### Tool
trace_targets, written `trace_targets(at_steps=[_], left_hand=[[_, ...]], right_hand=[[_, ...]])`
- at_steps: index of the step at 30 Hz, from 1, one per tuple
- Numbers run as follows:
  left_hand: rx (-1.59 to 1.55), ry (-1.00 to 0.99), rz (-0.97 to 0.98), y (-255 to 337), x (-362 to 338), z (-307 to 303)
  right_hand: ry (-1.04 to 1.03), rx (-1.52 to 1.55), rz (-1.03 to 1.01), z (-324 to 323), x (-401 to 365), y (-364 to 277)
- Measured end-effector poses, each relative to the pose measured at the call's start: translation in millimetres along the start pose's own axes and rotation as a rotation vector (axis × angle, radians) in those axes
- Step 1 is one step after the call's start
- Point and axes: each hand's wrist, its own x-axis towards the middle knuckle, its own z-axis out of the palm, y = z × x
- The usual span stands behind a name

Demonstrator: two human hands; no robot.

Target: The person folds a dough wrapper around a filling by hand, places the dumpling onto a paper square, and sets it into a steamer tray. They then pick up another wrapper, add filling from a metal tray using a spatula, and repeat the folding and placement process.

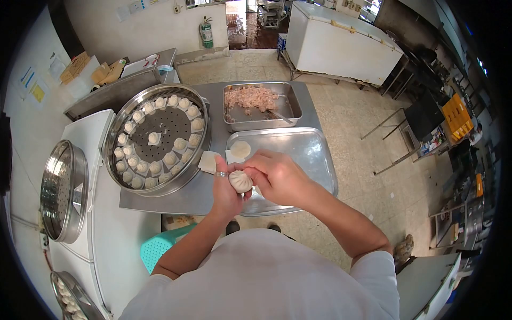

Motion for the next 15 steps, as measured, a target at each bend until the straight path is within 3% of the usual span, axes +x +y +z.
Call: trace_targets(at_steps=[6,15], left_hand=[[0.188,0.004,0.168,-3.9,-2.9,1.7],[0.053,-0.025,0.075,-6.0,-2.2,0.1]], right_hand=[[-0.027,-0.054,0.005,5.8,-2.8,-2.5],[0.010,-0.035,-0.030,5.5,-3.6,-7.7]])
